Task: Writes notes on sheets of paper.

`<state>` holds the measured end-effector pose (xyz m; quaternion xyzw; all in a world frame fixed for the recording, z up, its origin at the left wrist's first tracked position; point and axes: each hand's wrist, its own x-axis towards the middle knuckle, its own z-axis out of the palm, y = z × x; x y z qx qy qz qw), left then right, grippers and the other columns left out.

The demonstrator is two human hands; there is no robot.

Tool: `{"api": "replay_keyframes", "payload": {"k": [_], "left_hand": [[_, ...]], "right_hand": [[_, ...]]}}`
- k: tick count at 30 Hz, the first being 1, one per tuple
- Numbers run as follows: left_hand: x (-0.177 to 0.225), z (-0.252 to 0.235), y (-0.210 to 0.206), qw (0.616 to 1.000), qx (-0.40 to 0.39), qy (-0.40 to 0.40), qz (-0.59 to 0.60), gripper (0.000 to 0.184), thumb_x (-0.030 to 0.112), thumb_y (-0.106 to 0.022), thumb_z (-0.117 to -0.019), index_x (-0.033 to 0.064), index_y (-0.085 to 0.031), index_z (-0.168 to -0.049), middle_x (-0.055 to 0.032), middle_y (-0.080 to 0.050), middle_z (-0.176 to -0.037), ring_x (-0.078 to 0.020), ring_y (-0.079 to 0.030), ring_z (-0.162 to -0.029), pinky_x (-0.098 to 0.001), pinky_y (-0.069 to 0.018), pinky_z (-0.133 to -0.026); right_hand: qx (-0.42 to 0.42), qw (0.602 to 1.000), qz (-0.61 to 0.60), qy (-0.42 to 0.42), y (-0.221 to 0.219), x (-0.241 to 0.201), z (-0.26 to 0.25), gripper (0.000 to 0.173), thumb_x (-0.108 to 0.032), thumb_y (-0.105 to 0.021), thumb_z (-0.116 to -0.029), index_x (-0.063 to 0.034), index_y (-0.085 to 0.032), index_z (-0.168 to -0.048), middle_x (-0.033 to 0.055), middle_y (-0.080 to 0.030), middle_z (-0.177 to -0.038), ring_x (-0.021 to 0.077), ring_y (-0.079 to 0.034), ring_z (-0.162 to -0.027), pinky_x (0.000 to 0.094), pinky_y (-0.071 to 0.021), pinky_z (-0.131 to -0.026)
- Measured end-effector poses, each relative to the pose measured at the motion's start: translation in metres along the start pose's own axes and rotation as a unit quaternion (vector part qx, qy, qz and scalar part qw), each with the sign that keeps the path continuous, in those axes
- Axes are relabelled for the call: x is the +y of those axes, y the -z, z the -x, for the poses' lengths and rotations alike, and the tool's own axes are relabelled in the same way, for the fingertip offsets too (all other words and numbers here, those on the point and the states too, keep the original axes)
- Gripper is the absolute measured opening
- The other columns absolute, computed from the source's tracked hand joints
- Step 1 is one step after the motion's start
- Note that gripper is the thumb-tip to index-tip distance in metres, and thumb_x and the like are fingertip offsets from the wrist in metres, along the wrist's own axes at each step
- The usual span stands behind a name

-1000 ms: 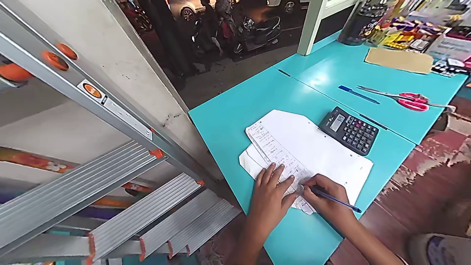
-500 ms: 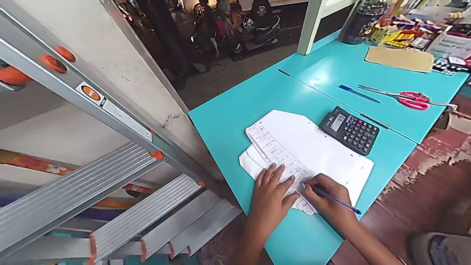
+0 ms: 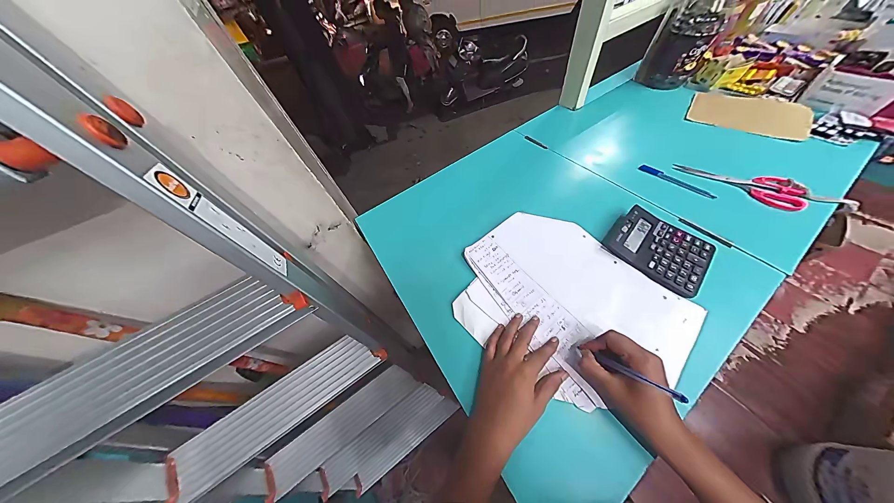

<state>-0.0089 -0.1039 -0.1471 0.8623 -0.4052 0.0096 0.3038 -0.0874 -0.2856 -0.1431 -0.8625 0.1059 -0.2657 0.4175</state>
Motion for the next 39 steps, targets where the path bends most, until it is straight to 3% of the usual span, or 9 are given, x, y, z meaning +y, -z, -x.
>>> {"api": "replay_keyframes", "payload": {"k": [6, 22, 39], "left_hand": [[0.0, 0.0, 0.0, 1.0, 0.0, 0.0, 0.004, 0.04, 0.047, -0.059, -0.0986, 0.0281, -0.072, -0.131, -0.0027, -0.055, -0.151, -0.0302, -0.044, -0.146, -0.0562, -0.032, -0.119], [-0.001, 0.001, -0.004, 1.0, 0.015, -0.006, -0.002, 0.04, 0.049, -0.059, -0.0986, 0.0287, -0.072, -0.13, -0.0025, -0.057, -0.15, -0.0304, -0.046, -0.144, -0.0558, -0.0339, -0.118], [-0.001, 0.001, -0.002, 1.0, 0.003, -0.004, 0.001, 0.039, 0.047, -0.06, -0.0983, 0.0279, -0.072, -0.131, -0.0031, -0.056, -0.151, -0.0315, -0.045, -0.145, -0.057, -0.0328, -0.119]], "right_hand": [[-0.044, 0.998, -0.021, 0.031, 0.007, 0.012, -0.007, 0.014, -0.021, -0.067, -0.0806, -0.0069, -0.069, -0.079, -0.003, -0.063, -0.071, -0.005, -0.055, -0.06, 0.0106, -0.045, -0.054], [-0.019, 0.999, -0.034, 0.017, 0.005, 0.012, -0.006, 0.01, -0.016, -0.067, -0.0793, -0.0067, -0.069, -0.079, -0.0044, -0.063, -0.069, -0.006, -0.055, -0.058, 0.0104, -0.0452, -0.053], [0.004, 1.0, -0.012, -0.008, 0.009, 0.01, -0.008, 0.014, -0.021, -0.067, -0.0814, -0.0069, -0.068, -0.081, -0.004, -0.063, -0.07, -0.0053, -0.055, -0.059, 0.0118, -0.0458, -0.053]]}}
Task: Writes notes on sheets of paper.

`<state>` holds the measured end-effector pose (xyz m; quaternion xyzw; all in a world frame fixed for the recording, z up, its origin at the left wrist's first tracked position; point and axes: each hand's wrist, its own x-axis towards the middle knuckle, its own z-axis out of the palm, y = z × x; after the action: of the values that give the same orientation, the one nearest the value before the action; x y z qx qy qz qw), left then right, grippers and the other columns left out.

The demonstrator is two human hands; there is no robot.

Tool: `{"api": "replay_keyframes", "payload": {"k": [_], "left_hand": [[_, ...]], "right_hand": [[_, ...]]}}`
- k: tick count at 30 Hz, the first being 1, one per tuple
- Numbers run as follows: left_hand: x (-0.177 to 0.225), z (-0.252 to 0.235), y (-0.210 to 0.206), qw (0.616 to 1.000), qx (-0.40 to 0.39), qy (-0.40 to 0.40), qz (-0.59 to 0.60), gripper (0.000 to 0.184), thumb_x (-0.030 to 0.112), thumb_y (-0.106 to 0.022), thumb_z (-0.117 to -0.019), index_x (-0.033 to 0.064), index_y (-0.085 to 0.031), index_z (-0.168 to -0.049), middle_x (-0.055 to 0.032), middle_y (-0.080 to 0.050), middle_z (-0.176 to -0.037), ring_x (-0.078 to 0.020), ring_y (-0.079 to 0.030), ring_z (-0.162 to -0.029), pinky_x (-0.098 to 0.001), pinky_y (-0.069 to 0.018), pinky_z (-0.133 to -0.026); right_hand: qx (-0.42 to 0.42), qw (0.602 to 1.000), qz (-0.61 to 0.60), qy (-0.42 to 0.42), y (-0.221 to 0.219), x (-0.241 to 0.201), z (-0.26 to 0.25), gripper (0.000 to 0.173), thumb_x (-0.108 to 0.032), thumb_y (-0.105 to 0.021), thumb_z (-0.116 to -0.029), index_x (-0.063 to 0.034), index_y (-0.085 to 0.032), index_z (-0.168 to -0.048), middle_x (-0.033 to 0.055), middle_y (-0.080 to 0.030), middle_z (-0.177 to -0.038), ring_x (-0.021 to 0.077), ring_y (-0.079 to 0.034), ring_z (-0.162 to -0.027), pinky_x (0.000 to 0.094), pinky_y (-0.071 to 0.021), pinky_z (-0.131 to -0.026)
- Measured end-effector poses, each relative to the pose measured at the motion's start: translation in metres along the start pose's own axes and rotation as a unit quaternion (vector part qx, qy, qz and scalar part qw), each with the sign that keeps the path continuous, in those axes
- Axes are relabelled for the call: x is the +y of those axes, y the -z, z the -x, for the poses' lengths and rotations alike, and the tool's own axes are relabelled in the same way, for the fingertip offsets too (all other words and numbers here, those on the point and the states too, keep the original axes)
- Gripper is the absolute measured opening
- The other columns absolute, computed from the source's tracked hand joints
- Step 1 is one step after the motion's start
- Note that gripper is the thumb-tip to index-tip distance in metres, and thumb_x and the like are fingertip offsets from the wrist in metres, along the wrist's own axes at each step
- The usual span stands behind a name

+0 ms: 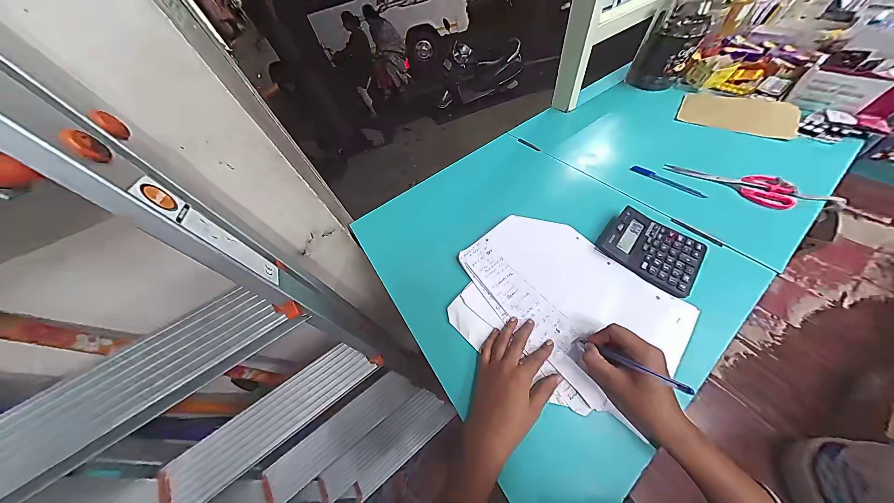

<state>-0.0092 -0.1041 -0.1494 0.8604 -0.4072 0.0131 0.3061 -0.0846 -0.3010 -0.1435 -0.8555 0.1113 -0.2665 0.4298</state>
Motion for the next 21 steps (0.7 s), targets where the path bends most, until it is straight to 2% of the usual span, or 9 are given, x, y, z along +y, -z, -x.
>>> {"api": "replay_keyframes", "payload": {"k": [5, 12, 14, 18, 21], "left_hand": [[0.0, 0.002, -0.002, 1.0, 0.004, -0.002, -0.004, 0.04, 0.048, -0.059, -0.0987, 0.0281, -0.072, -0.13, -0.003, -0.056, -0.151, -0.0311, -0.046, -0.144, -0.0567, -0.0335, -0.118], [-0.001, 0.001, -0.001, 1.0, 0.005, -0.002, -0.008, 0.04, 0.049, -0.057, -0.0992, 0.0291, -0.072, -0.131, -0.002, -0.056, -0.151, -0.0298, -0.045, -0.145, -0.0559, -0.0331, -0.119], [-0.001, 0.0, -0.002, 1.0, 0.01, -0.002, -0.005, 0.04, 0.049, -0.058, -0.0988, 0.0287, -0.072, -0.13, -0.0024, -0.056, -0.151, -0.0303, -0.045, -0.145, -0.0563, -0.0329, -0.119], [-0.002, 0.001, -0.002, 1.0, 0.01, -0.004, -0.008, 0.04, 0.05, -0.057, -0.0991, 0.0296, -0.072, -0.13, -0.0015, -0.056, -0.151, -0.03, -0.045, -0.145, -0.0565, -0.033, -0.119], [-0.002, 0.001, -0.002, 1.0, 0.007, -0.003, -0.011, 0.04, 0.05, -0.058, -0.0988, 0.0296, -0.072, -0.13, -0.0018, -0.056, -0.151, -0.0306, -0.045, -0.145, -0.0571, -0.0337, -0.118]], "right_hand": [[-0.045, 0.998, 0.023, 0.033, 0.006, 0.007, -0.006, 0.015, -0.02, -0.067, -0.0801, -0.0053, -0.068, -0.079, -0.0003, -0.062, -0.071, -0.0015, -0.055, -0.061, 0.0132, -0.0451, -0.054], [-0.034, 0.999, -0.009, 0.01, 0.006, 0.009, -0.008, 0.014, -0.022, -0.067, -0.081, -0.0076, -0.067, -0.079, -0.0047, -0.061, -0.068, -0.0051, -0.054, -0.058, 0.0119, -0.0441, -0.053], [-0.042, 0.999, -0.011, 0.017, 0.006, 0.01, -0.008, 0.015, -0.022, -0.067, -0.0822, -0.0071, -0.069, -0.081, -0.0034, -0.063, -0.07, -0.0044, -0.056, -0.061, 0.0121, -0.0461, -0.055], [-0.026, 0.999, 0.008, 0.026, 0.005, 0.01, -0.006, 0.014, -0.022, -0.067, -0.0793, -0.0083, -0.067, -0.077, -0.0033, -0.06, -0.068, -0.003, -0.053, -0.058, 0.0133, -0.0432, -0.052], [-0.019, 0.999, 0.01, 0.027, 0.004, 0.011, -0.006, 0.015, -0.023, -0.066, -0.0818, -0.0084, -0.07, -0.08, -0.0037, -0.062, -0.07, -0.0034, -0.055, -0.06, 0.0126, -0.0455, -0.054]]}}
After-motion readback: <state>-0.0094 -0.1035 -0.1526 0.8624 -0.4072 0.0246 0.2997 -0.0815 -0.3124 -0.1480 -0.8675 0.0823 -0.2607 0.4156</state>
